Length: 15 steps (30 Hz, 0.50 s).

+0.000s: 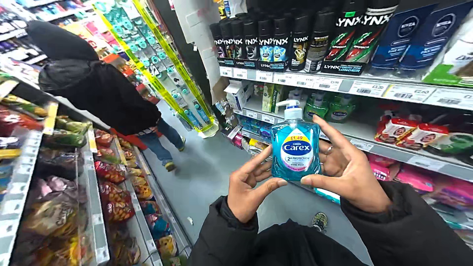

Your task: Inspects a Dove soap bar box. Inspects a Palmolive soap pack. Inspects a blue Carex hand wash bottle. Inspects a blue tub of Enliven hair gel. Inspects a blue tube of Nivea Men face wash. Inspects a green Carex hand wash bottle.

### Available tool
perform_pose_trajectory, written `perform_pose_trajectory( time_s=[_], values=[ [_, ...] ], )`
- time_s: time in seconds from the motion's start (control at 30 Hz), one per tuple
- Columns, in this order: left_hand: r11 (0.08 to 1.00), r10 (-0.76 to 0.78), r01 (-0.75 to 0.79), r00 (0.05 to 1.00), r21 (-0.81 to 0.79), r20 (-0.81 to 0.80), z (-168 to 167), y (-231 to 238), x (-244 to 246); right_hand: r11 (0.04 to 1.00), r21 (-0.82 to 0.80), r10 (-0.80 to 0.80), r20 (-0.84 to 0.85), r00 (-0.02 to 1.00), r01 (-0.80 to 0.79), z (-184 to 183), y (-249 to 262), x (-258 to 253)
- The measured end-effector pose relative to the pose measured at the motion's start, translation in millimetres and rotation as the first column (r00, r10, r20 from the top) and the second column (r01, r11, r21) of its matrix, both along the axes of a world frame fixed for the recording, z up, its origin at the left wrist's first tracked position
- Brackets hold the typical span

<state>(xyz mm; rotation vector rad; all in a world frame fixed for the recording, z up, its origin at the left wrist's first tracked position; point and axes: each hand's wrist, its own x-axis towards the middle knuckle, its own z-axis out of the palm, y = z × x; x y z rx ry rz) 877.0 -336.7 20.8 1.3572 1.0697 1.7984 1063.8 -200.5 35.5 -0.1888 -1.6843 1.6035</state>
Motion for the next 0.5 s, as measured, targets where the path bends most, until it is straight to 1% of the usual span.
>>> perform_pose_trajectory(
  time_s=[0.1,0.23,0.5],
  values=[
    [1.0,0.004,-0.005,1.0,0.016,0.02,-4,-3,4,0.999,0.019,-0.039,0.001,0.999,0.039,3,-9,5],
    [0.998,-0.061,0.06,0.998,0.019,0.026,-10,-10,8,0.997,0.022,-0.081,0.028,0.996,0.081,-1,-23,15],
    [0.995,-0.091,0.09,0.996,0.038,0.024,-13,-16,25,0.995,-0.016,-0.102,0.027,0.994,0.103,-3,-36,32]
  ],
)
